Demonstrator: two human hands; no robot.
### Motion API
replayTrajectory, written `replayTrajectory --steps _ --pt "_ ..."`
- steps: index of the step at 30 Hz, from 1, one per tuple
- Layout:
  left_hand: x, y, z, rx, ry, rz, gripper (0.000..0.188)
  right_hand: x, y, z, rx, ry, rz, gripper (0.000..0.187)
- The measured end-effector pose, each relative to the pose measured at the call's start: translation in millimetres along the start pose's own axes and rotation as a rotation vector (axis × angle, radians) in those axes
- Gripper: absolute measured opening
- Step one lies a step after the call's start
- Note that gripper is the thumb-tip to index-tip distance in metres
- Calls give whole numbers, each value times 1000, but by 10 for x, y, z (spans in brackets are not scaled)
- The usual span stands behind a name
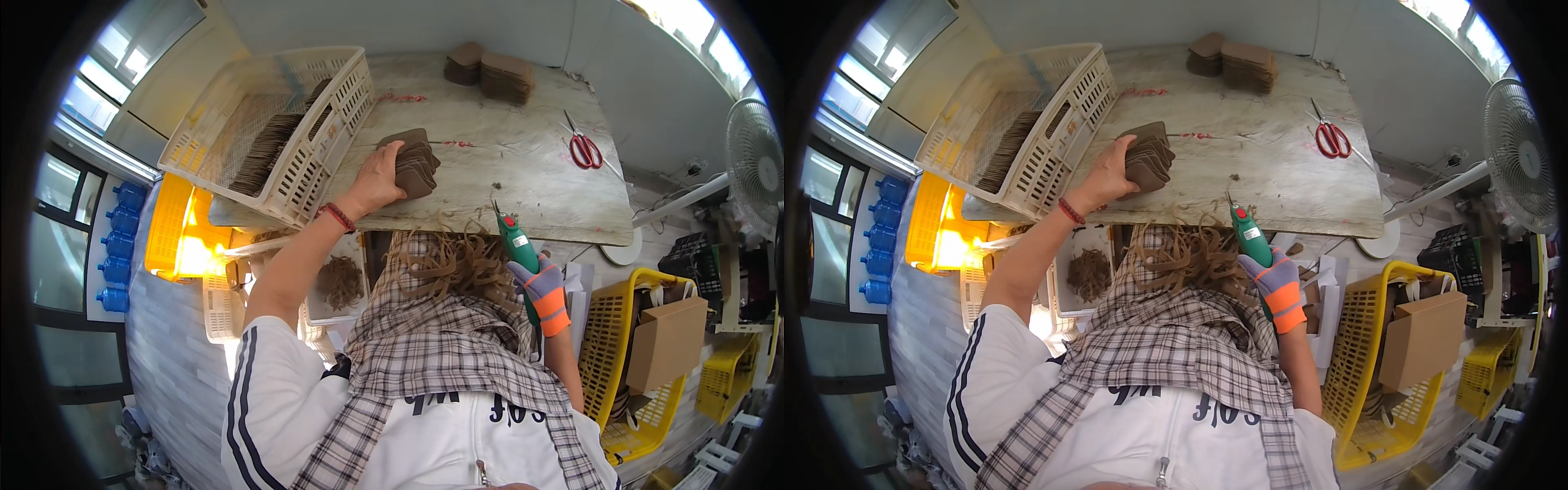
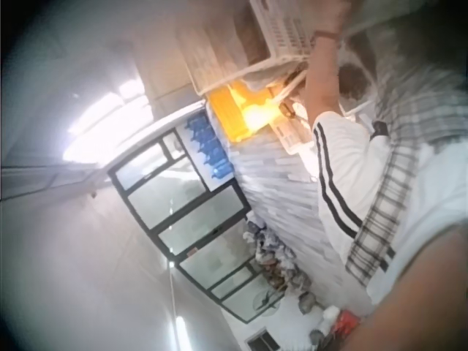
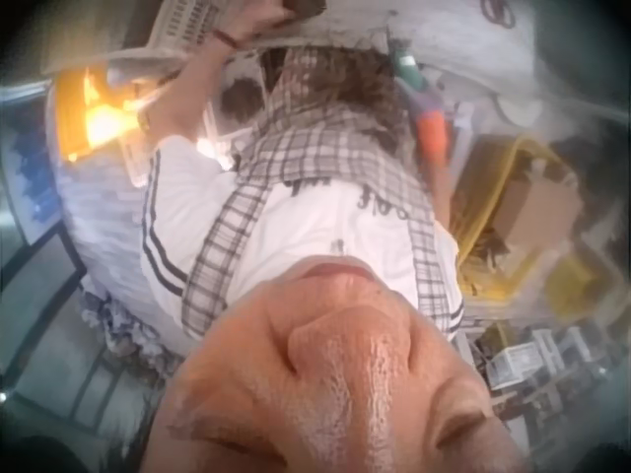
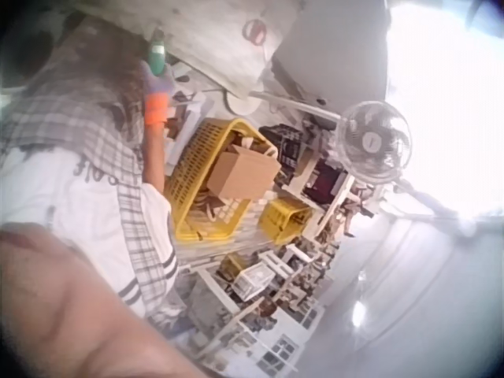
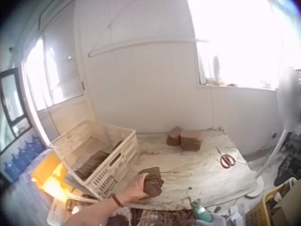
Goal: The person uses a rotary tool to smooth and round the edges of rectangular cork pieces. They handle the pieces one at a time, rotating them to work on all sides, and place the finished pieces into a white plastic basket.
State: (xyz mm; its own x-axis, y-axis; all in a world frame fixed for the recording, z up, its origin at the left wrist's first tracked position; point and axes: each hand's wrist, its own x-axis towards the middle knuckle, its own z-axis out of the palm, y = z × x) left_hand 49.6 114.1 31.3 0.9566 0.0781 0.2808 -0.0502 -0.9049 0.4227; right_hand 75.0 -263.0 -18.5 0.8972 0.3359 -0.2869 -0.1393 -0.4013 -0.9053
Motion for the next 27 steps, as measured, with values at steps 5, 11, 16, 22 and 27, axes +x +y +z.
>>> replayTrajectory --steps 5,11,16,22,27 --pt "6 246 87 221 -7 -28 82 207 -285 158 -1 -23 -37 43" --pt "80 358 99 268 -119 -213 92 606 -513 411 -51 -15 -85 48" --pt "59 298 180 263 -19 -153 99 885 -660 575 -146 -53 -17 48" --pt "-4 250 209 250 -20 -103 98 873 -955 835 -301 -96 -55 50" --pt "-85 133 180 269 -64 -122 91 876 -850 793 -252 -94 -80 53"
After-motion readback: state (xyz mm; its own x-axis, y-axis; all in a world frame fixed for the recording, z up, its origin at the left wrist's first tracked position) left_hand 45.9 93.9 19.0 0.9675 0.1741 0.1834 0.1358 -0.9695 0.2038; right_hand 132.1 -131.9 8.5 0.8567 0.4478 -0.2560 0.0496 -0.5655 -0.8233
